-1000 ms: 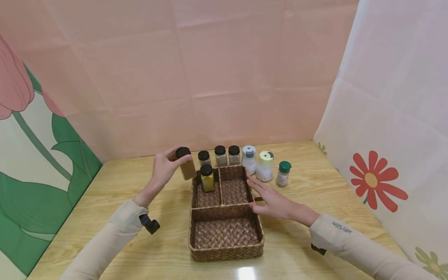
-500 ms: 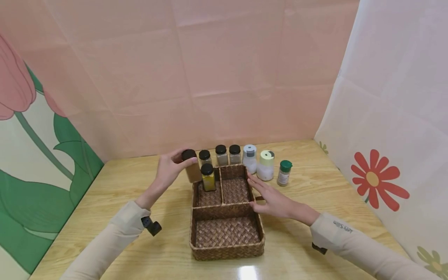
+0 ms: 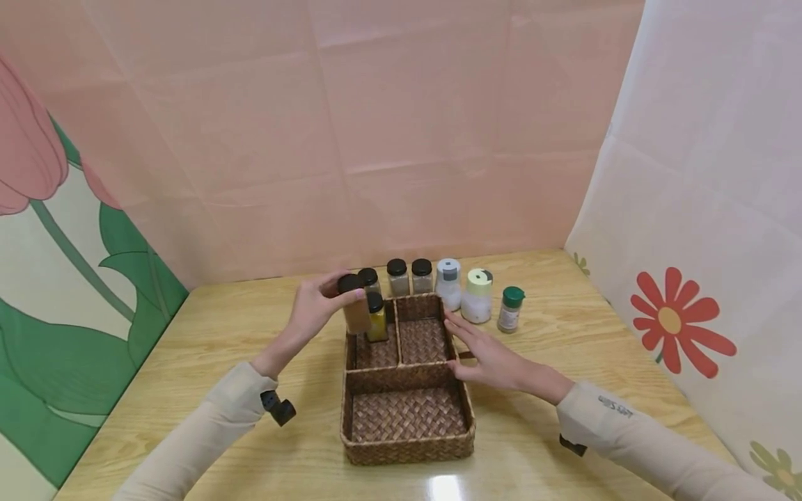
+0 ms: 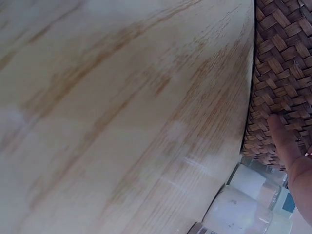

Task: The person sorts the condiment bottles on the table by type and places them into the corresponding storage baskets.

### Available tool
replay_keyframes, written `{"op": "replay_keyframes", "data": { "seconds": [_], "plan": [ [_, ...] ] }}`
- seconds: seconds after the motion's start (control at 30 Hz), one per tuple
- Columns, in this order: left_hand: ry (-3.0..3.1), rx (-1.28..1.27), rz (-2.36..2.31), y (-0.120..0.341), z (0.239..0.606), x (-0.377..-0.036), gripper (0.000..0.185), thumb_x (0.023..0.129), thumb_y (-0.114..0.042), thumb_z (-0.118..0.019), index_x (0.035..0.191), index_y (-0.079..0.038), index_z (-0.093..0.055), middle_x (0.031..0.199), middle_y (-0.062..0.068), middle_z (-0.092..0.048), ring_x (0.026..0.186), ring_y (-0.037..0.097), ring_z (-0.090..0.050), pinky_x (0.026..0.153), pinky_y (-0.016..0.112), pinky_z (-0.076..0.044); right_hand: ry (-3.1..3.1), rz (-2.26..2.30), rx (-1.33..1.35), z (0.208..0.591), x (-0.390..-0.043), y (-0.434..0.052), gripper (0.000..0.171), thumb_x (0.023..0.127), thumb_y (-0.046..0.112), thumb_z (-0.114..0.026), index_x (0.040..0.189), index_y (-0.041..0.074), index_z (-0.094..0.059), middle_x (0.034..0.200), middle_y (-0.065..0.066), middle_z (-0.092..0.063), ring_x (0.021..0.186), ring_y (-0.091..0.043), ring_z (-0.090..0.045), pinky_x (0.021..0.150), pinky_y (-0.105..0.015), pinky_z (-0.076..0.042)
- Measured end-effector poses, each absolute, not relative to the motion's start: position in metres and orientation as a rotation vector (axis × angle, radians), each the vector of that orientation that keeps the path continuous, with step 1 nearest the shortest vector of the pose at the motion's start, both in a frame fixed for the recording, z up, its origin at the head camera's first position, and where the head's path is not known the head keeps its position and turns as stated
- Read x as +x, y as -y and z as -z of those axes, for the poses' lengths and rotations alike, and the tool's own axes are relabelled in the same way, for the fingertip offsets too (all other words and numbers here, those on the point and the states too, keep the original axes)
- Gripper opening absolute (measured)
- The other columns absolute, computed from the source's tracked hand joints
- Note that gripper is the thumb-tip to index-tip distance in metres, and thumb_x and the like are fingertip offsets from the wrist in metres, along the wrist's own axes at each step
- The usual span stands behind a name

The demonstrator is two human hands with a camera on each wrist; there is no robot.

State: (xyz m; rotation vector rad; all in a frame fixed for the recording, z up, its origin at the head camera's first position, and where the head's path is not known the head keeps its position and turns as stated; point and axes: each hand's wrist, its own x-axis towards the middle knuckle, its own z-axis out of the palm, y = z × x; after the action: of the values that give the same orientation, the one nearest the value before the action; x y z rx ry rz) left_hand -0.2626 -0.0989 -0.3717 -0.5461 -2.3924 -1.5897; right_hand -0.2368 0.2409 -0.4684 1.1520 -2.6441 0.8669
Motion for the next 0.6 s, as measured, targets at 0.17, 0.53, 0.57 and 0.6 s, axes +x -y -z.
{"op": "replay_keyframes", "data": {
  "seconds": [0.17, 0.53, 0.57, 0.6],
  "plan": [
    [2.409, -0.553, 1.606, 0.095, 0.372, -0.260, 0.054, 0.084, -0.028, -0.081, 0.130, -0.007, -0.065, 0.109, 0.006, -0.073, 0.086, 0.016, -0.069, 0.075, 0.035, -0.057, 2.658, -0.876, 1.145, 0.468, -0.237, -0.241, 0.073, 0.090, 0.015, -0.069, 0.147, -0.013, -0.033, 0.159, -0.025, -0.022, 0.139, -0.046, -0.031, 0.104, -0.059, -0.036],
    [2.413, -0.569, 1.629, 0.087, 0.381, -0.259, 0.051, 0.083, -0.025, -0.082, 0.128, -0.006, -0.067, 0.122, 0.012, -0.067, 0.108, 0.021, -0.065, 0.086, 0.031, -0.055, 2.667, -0.879, 1.141, 0.468, -0.236, -0.241, 0.074, 0.089, 0.015, -0.069, 0.148, -0.012, -0.033, 0.159, -0.024, -0.021, 0.140, -0.044, -0.030, 0.107, -0.057, -0.033],
    [2.415, -0.570, 1.623, 0.087, 0.382, -0.259, 0.051, 0.083, -0.025, -0.082, 0.128, -0.006, -0.067, 0.123, 0.012, -0.067, 0.109, 0.022, -0.065, 0.085, 0.030, -0.055, 2.664, -0.878, 1.142, 0.468, -0.236, -0.241, 0.075, 0.089, 0.015, -0.069, 0.148, -0.012, -0.033, 0.159, -0.023, -0.021, 0.140, -0.044, -0.030, 0.107, -0.056, -0.033],
    [2.418, -0.571, 1.619, 0.086, 0.383, -0.260, 0.051, 0.083, -0.025, -0.082, 0.128, -0.005, -0.067, 0.123, 0.012, -0.067, 0.109, 0.022, -0.065, 0.085, 0.030, -0.055, 2.662, -0.880, 1.142, 0.468, -0.236, -0.240, 0.075, 0.089, 0.015, -0.070, 0.148, -0.012, -0.033, 0.159, -0.023, -0.021, 0.140, -0.044, -0.029, 0.107, -0.056, -0.033]
  ]
}}
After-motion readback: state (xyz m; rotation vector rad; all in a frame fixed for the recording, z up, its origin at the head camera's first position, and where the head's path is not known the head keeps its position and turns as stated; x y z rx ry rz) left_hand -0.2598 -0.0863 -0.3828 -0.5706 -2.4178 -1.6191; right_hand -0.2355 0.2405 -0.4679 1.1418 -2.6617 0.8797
